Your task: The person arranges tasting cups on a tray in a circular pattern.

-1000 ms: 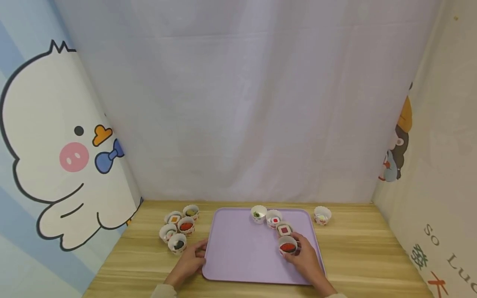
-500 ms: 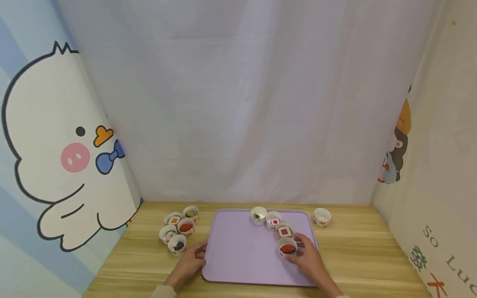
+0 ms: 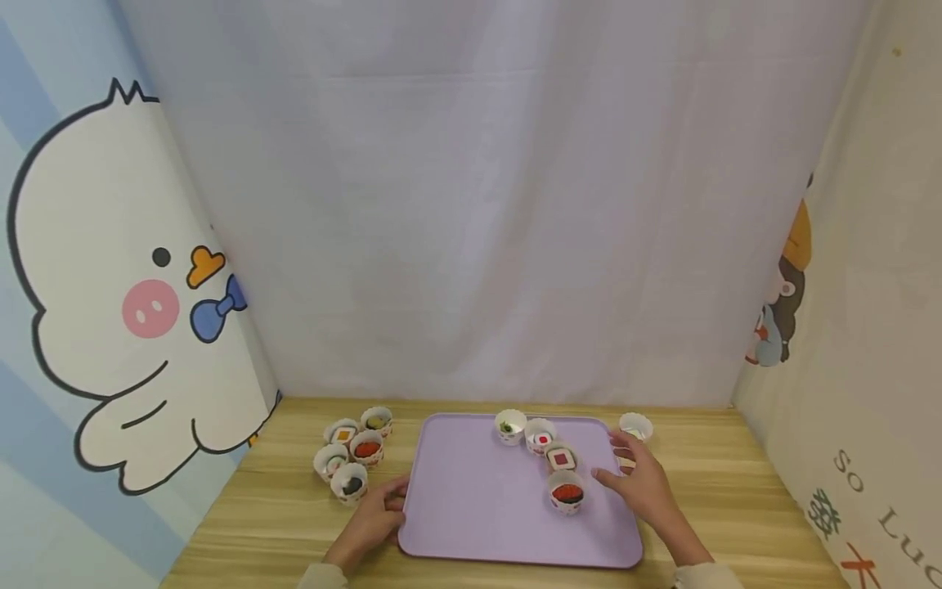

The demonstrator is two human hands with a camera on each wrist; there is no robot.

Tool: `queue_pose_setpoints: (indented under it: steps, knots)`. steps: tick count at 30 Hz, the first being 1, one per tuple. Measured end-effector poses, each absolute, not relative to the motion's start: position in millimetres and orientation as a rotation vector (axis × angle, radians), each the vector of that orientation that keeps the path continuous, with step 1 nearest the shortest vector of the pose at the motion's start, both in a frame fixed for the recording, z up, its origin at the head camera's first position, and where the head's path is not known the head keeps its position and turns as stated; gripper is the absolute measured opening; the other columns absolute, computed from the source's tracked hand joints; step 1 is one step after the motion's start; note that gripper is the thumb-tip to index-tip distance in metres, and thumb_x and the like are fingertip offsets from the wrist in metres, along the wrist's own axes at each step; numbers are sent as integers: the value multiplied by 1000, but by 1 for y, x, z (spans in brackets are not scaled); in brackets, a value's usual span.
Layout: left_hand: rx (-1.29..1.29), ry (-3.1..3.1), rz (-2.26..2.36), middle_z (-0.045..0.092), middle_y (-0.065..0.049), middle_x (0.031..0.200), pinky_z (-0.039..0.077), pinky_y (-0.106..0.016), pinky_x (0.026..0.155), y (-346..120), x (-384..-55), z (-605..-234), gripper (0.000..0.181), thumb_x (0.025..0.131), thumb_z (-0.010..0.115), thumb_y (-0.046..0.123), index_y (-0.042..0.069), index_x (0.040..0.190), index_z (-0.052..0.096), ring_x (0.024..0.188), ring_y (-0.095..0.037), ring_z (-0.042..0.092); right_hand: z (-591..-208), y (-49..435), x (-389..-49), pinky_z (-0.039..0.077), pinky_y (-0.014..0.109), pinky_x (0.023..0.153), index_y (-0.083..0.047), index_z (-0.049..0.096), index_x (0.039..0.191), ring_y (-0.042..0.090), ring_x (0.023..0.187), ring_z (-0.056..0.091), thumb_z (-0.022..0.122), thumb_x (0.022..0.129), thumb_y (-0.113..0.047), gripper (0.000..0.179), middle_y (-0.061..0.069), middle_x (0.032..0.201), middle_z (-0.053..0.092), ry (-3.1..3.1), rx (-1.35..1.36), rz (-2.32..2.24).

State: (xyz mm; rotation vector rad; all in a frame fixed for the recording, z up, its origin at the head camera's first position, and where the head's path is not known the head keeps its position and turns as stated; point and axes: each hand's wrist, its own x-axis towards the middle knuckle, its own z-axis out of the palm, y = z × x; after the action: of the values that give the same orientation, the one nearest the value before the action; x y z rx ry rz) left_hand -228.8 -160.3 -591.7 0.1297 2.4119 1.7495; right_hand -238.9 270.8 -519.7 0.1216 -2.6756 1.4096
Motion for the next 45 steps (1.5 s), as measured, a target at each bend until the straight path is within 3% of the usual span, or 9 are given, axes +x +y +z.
queue_pose_setpoints:
  steps: [5, 10, 13, 17, 20, 23, 27, 38, 45]
  knots:
    - [129, 2414, 1741, 59, -22, 114, 54, -32, 47, -160, -226, -591, 70, 70, 54, -9, -10, 139, 45, 86, -18, 62, -511, 280, -241, 54, 34, 92, 1, 42, 141, 40, 123, 53, 76, 85, -24, 71, 24, 135, 55, -2669, 116, 1361]
    - [129, 2395, 1756, 58, -21, 113, 55, -33, 48, -160, -225, -591, 70, 70, 54, -9, -10, 139, 45, 84, -18, 62, -504, 287, -244, 54, 40, 95, 1, 39, 144, 40, 123, 51, 74, 87, -24, 71, 25, 138, 51, -2655, 133, 1354]
    - [131, 2395, 1761, 59, -22, 113, 55, -33, 48, -160, -225, -590, 70, 70, 53, -9, -11, 139, 45, 84, -17, 62, -500, 293, -250, 54, 24, 90, 1, 36, 146, 41, 127, 48, 73, 88, -25, 74, 25, 142, 46, -2646, 119, 1411]
    - [139, 2391, 1773, 59, -23, 114, 56, -34, 48, -161, -225, -590, 69, 70, 52, -10, -10, 139, 45, 85, -18, 63, -502, 302, -257, 43, 6, 80, 1, 31, 148, 43, 130, 45, 72, 89, -28, 78, 26, 145, 41, -2653, 89, 1467]
    - [137, 2380, 1779, 58, -24, 116, 57, -36, 49, -162, -226, -593, 70, 70, 52, -10, -10, 139, 44, 86, -19, 63, -507, 309, -262, 46, 13, 83, 2, 29, 149, 43, 130, 44, 72, 89, -27, 79, 27, 146, 40, -2677, 81, 1433]
    - [124, 2357, 1789, 56, -25, 118, 57, -37, 50, -164, -228, -596, 71, 71, 53, -10, -10, 141, 43, 87, -19, 62, -512, 314, -266, 49, 35, 96, 4, 28, 148, 46, 130, 42, 72, 88, -24, 79, 29, 146, 38, -2693, 81, 1397]
    - [110, 2330, 1804, 54, -25, 121, 57, -37, 51, -166, -229, -598, 71, 71, 55, -10, -8, 142, 43, 86, -18, 61, -514, 318, -270, 40, 60, 104, 4, 27, 148, 49, 133, 38, 72, 88, -23, 80, 30, 148, 35, -2691, 51, 1411]
    - [103, 2257, 1850, 55, -23, 120, 60, -38, 57, -169, -230, -598, 68, 76, 57, -11, -6, 142, 44, 86, -16, 61, -517, 324, -280, 37, 62, 107, 5, 24, 150, 49, 135, 34, 70, 90, -23, 81, 30, 152, 30, -2710, -37, 1420]
    - [96, 2302, 1844, 56, -21, 113, 59, -38, 53, -168, -229, -596, 65, 75, 58, -8, -6, 139, 47, 86, -16, 58, -526, 328, -285, 39, 62, 105, 6, 26, 149, 50, 135, 34, 70, 90, -22, 79, 31, 150, 32, -2693, -116, 1390]
